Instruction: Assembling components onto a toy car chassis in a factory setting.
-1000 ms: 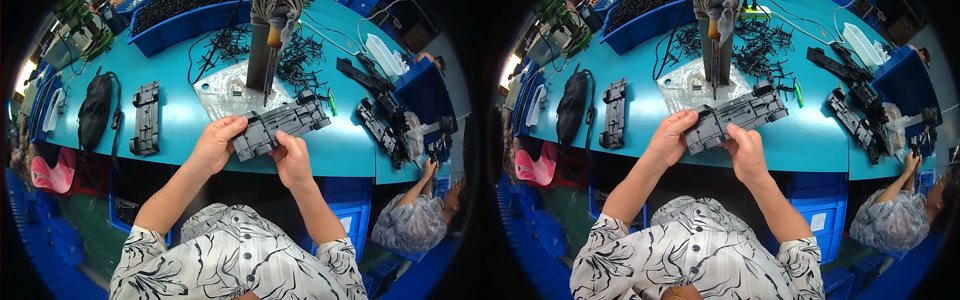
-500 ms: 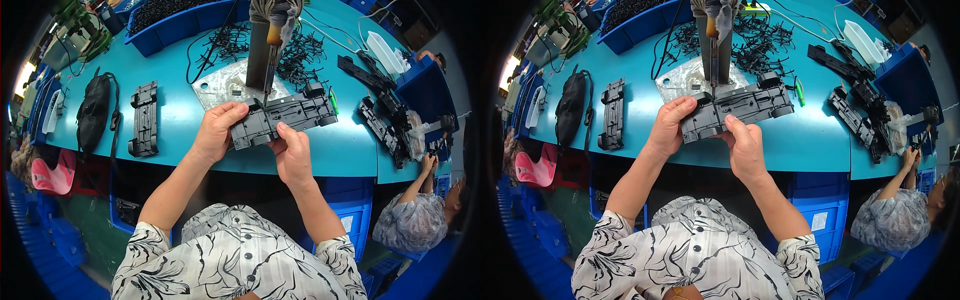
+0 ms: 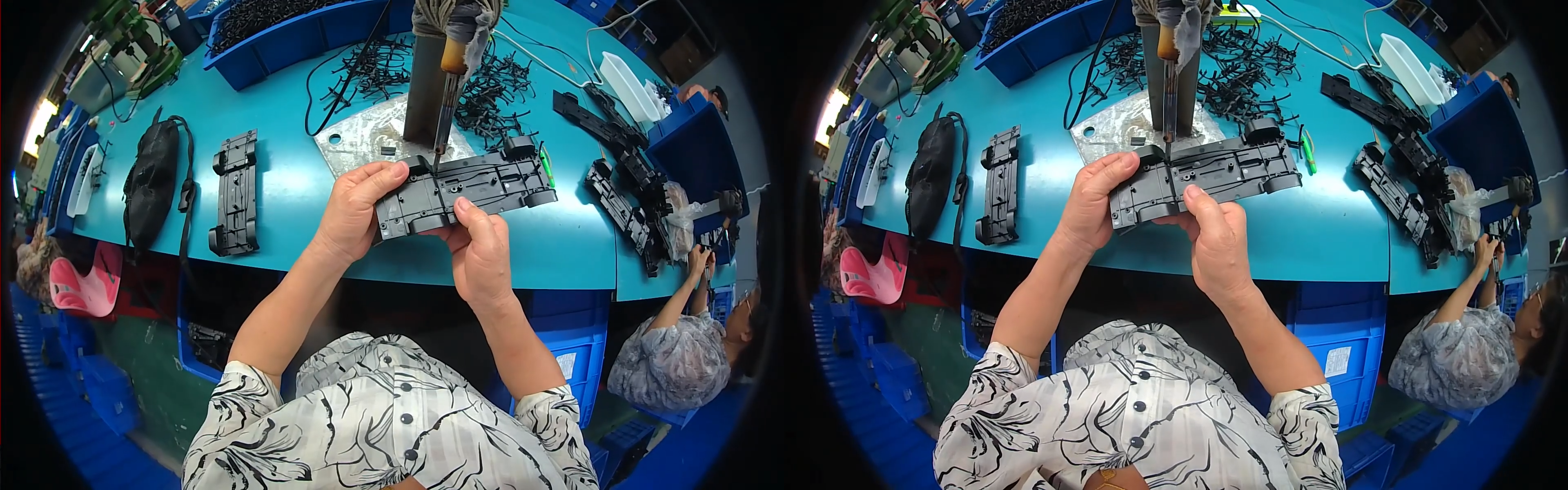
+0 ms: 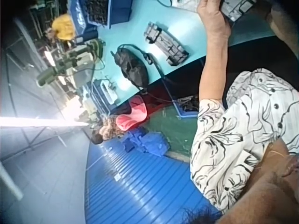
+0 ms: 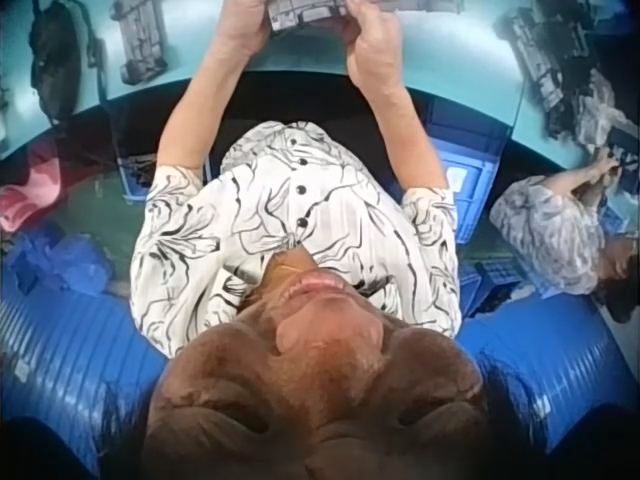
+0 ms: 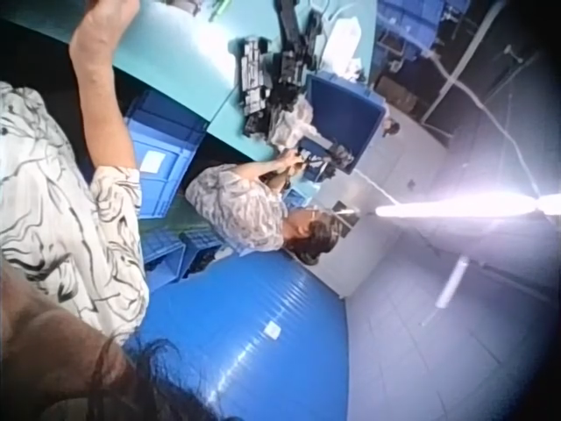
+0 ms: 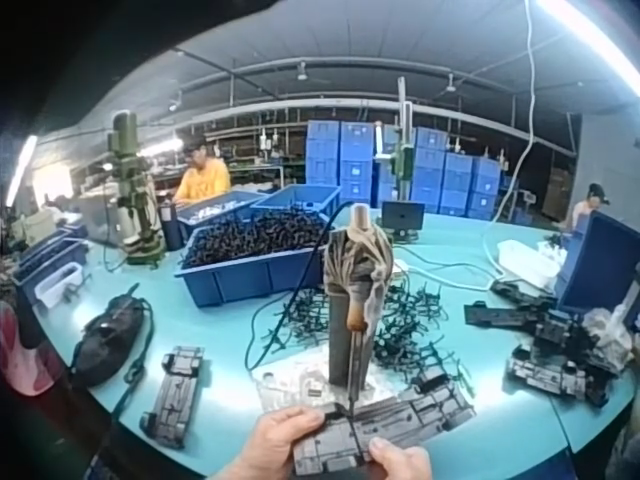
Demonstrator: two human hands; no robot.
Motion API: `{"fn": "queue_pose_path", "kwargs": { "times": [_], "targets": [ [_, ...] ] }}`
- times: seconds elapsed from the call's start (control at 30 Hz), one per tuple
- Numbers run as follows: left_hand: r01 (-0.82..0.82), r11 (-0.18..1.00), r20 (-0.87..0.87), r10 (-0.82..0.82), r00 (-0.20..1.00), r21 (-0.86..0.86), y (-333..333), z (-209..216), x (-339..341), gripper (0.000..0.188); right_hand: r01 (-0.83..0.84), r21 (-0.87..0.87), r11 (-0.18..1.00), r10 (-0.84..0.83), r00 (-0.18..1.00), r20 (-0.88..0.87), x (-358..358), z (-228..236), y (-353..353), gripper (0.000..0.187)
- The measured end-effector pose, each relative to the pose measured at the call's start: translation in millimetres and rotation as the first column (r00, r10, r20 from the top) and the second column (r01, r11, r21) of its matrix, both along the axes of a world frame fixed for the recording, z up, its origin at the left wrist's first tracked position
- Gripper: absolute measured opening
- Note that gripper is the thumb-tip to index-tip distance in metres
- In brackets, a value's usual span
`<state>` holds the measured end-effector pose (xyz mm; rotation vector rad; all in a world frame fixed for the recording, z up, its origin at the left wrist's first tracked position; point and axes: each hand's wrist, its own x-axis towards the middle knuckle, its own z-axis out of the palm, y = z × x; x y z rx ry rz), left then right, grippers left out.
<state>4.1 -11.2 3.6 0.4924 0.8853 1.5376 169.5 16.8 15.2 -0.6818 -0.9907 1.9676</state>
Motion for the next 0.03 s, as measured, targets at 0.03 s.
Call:
{"fn": "queue_pose_path", "kwargs": {
  "times": [0.03],
  "targets": [
    [0.0, 1.0, 0.005, 0.0, 1.0, 0.0, 0.3, -1.1, -0.6, 0.024, -0.005, -0.008, 1.0, 0.004, 1.0, -0.003, -0.3, -0.5, 0.3, 0.032]
  ]
}}
